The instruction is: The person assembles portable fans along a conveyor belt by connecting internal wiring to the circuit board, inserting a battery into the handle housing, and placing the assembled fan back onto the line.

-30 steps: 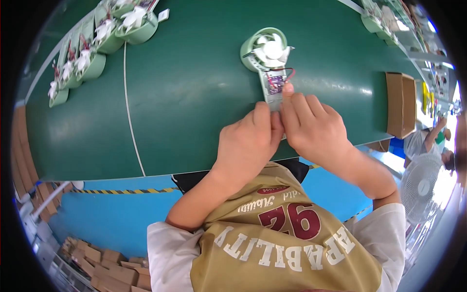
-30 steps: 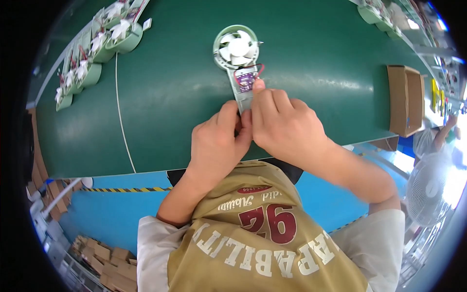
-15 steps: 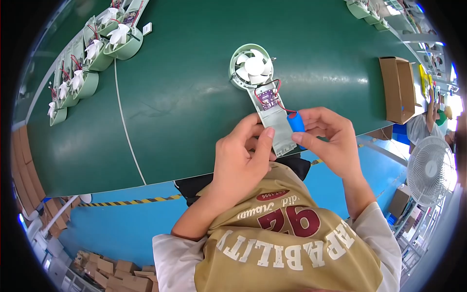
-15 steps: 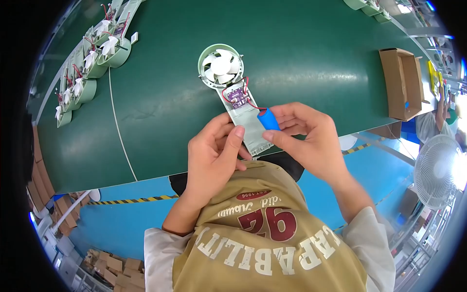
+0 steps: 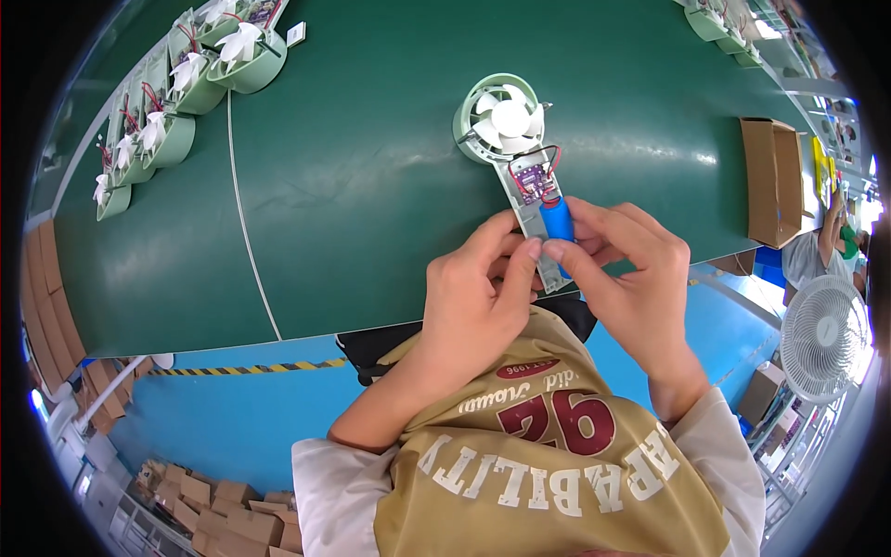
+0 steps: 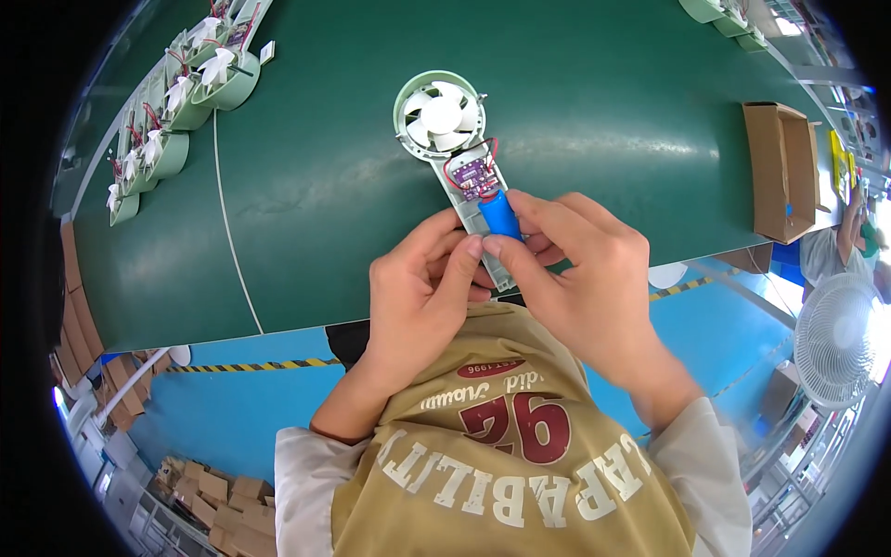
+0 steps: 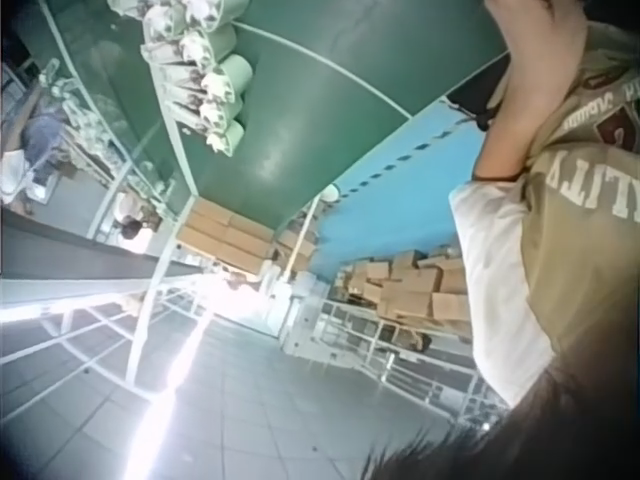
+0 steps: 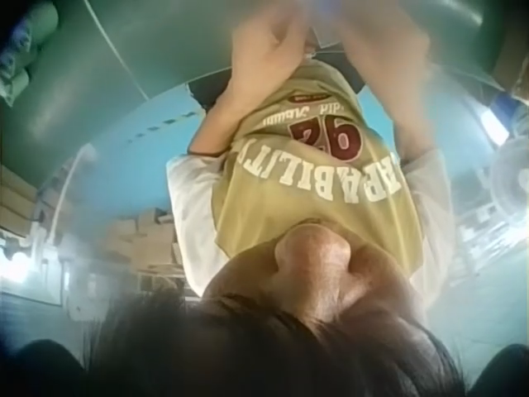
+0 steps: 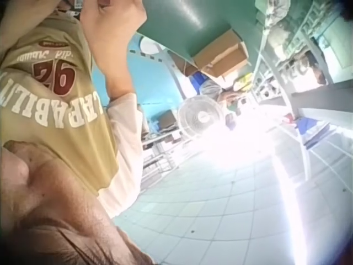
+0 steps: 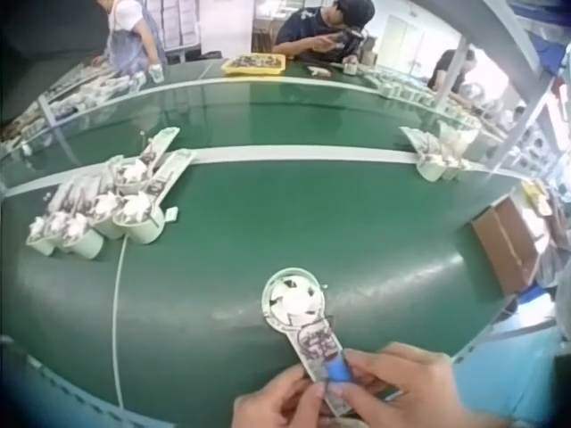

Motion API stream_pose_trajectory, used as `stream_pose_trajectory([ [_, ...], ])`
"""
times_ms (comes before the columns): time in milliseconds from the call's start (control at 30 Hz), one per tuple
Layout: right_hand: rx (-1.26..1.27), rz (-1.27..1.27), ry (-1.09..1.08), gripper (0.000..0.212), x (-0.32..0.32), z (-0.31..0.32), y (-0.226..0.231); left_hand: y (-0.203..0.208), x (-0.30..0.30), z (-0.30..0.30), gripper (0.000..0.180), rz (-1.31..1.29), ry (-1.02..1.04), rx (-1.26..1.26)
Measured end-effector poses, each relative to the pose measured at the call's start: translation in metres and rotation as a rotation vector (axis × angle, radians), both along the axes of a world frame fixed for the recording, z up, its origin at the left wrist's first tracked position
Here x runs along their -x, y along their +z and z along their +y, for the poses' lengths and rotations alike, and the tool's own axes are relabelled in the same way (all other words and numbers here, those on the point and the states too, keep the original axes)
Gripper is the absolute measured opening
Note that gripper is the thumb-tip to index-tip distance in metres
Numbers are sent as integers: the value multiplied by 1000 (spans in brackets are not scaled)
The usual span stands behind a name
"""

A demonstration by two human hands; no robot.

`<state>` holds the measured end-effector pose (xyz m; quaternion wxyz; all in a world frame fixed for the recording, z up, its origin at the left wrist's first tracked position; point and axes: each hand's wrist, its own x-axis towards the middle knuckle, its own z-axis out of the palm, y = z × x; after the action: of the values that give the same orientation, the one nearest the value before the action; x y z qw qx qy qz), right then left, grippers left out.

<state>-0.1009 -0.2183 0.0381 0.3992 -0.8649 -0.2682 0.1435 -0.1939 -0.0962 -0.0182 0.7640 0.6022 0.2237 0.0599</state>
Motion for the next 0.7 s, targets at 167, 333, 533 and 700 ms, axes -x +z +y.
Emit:
stream_pose_trajectory([
  [167, 78, -23, -3, 36, -1, 3, 4, 2, 0, 3, 22, 45, -12, 14],
  [333, 76, -53, 45, 37, 1, -4, -7, 1, -3, 3, 20, 5, 34, -30],
  [533, 21, -37, 82, 36, 0, -6, -8, 2, -2, 18, 30, 81, 41, -272],
  [700, 37, -35, -6, 37, -16, -1, -1, 22, -12, 36, 35, 101, 154, -78],
])
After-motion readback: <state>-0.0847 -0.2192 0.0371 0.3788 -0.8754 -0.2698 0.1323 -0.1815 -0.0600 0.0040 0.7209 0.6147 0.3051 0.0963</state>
